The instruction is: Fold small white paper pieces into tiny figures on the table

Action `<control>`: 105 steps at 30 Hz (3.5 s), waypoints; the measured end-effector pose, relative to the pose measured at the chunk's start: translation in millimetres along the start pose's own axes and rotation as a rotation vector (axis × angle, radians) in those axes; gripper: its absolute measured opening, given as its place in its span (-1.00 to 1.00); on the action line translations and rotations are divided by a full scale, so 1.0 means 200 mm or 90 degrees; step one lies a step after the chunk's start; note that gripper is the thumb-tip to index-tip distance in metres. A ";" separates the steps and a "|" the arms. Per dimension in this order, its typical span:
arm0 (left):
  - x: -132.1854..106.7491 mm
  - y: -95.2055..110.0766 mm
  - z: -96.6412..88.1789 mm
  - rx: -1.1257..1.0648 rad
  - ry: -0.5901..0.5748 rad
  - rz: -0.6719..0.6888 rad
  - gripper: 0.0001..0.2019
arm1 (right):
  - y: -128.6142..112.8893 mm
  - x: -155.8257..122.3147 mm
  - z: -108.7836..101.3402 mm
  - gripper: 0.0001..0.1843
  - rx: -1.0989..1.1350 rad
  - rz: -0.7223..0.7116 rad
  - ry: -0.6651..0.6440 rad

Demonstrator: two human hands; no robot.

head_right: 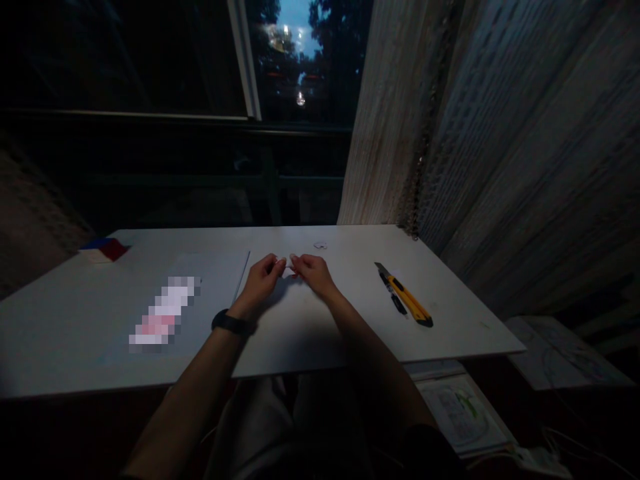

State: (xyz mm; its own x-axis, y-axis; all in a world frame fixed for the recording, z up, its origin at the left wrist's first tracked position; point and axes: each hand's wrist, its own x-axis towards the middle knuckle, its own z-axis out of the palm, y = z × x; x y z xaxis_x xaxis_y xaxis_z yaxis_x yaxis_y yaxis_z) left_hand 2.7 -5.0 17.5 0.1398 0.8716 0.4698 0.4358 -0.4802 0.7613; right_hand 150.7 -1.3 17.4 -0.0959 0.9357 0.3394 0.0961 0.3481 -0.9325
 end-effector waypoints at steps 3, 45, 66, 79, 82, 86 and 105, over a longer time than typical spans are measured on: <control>0.00 0.01 0.00 -0.004 -0.008 0.007 -0.68 | 0.02 0.00 0.00 -0.55 -0.002 -0.004 0.008; -0.01 -0.01 0.00 0.152 -0.005 0.069 -0.68 | 0.06 -0.03 0.05 -0.83 -0.277 -0.008 -0.039; -0.01 -0.01 0.04 -0.228 -0.089 -0.106 -0.61 | 0.04 -0.02 0.04 -0.94 -0.156 0.032 0.077; -0.01 -0.02 0.07 -0.122 0.010 -0.101 -0.65 | 0.05 -0.02 0.07 -0.82 -0.151 0.043 0.101; -0.01 -0.02 0.05 -0.054 -0.004 -0.097 -0.65 | 0.07 -0.02 0.05 -0.82 -0.162 0.040 0.095; -0.01 -0.03 0.00 0.109 -0.092 -0.011 -0.67 | 0.07 -0.03 0.03 -0.69 -0.183 0.003 0.006; -0.02 -0.02 0.00 0.264 -0.205 0.179 -0.78 | 0.02 -0.02 -0.06 -0.64 -0.213 -0.005 -0.173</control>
State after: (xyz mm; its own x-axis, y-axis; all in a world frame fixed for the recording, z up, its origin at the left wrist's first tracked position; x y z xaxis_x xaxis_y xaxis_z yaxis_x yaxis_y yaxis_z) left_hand -0.5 -7.0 11.7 0.5348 0.7339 0.4187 0.6451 -0.6747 0.3586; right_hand 163.4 -2.9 14.2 -0.3509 0.8996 0.2598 0.4057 0.3961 -0.8237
